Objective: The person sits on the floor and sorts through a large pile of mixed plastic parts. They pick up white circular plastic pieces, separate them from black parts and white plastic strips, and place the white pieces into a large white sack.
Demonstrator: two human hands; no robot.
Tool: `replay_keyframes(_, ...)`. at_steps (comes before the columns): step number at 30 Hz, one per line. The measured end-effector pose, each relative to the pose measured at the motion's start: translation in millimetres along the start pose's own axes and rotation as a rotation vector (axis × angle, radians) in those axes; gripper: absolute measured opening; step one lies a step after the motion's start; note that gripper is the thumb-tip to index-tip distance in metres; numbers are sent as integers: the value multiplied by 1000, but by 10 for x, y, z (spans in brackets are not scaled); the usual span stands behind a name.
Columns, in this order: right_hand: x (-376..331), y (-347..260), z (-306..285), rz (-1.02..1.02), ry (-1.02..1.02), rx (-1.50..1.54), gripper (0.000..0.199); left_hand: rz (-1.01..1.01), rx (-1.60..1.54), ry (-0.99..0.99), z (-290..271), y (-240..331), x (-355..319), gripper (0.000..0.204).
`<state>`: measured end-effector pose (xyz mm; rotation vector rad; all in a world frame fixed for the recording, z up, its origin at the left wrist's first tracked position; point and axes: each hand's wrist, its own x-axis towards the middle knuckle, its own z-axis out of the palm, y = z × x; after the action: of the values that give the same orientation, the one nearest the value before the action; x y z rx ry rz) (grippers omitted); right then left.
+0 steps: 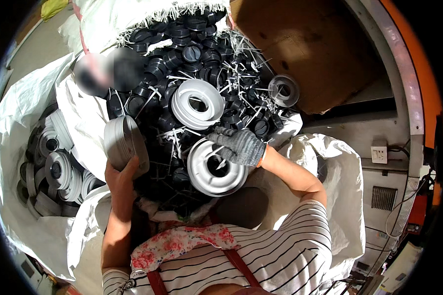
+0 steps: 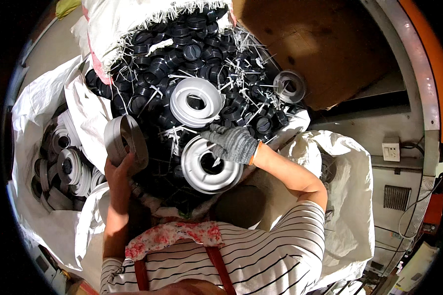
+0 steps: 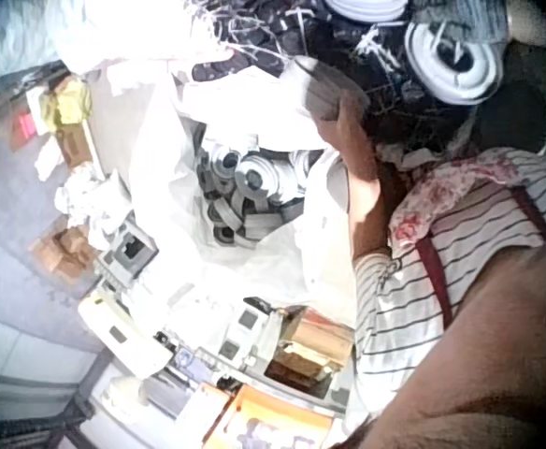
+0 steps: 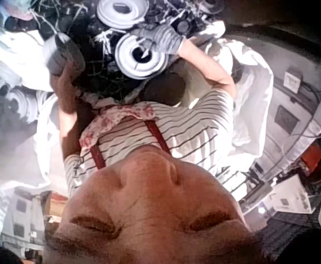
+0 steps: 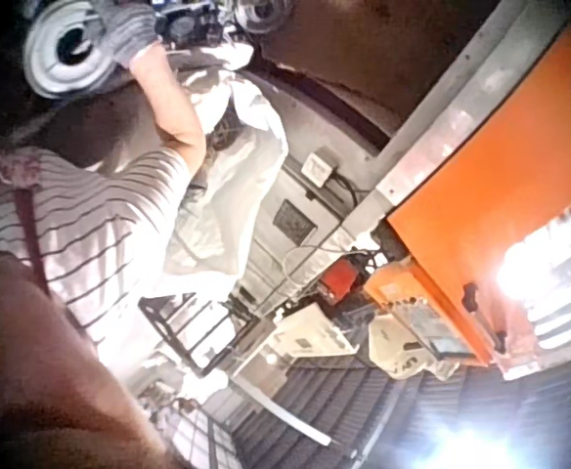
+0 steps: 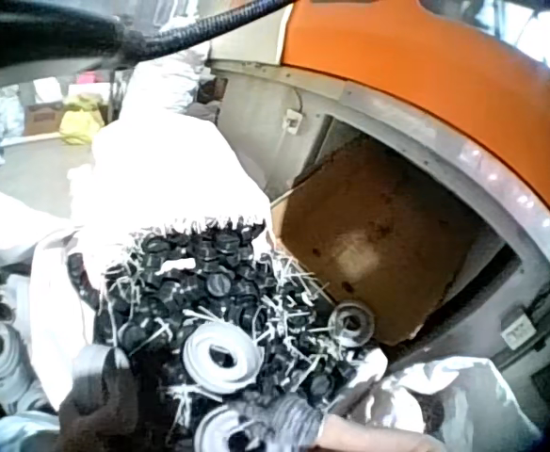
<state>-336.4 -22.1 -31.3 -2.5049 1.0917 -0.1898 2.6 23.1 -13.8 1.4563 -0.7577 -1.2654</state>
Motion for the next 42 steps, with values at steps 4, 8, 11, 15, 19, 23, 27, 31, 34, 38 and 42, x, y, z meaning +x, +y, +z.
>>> replay_keyframes(4, 76, 96, -238, 173, 193, 468, 37, -9, 23, 1, 26, 42, -1, 37)
replay_keyframes(8, -102, 1509, 39, 592, 600, 117, 27, -47, 45, -31, 97, 37, 20, 36)
replay_keyframes(11, -410, 2661, 79, 1189, 591, -188, 48, -71, 106, -41, 108, -3, 64, 36)
replay_keyframes(15, -693, 3529, 96, 1318, 487, -142, 73, -149, 100, 27, 117, -80, 82, 35)
replay_keyframes(19, -831, 3892, 350, 1280, 291, 6, 78, -180, 131, -7, 164, -87, 129, 35)
replay_keyframes(23, -586, 3690, 224, 1134, 215, 31, 78, -180, 96, 10, 187, -93, 110, 37)
replay_keyframes(27, -240, 2977, -27, 909, 207, 74, 78, -214, 77, -48, 208, 17, 71, 37)
replay_keyframes(31, 219, 1557, -349, 654, -8, 648, 67, -133, -24, -87, 172, 105, -12, 35)
replay_keyframes(34, 297, 299, -466, 348, -180, 585, 47, -107, -13, -73, 45, 78, -15, 36)
replay_keyframes(38, 326, -329, -655, 55, -457, 756, 42, -15, -46, 31, -116, 4, -1, 39)
replay_keyframes(42, 526, 215, -412, 580, 42, 306, 19, -12, -137, 3, -246, -22, 0, 43)
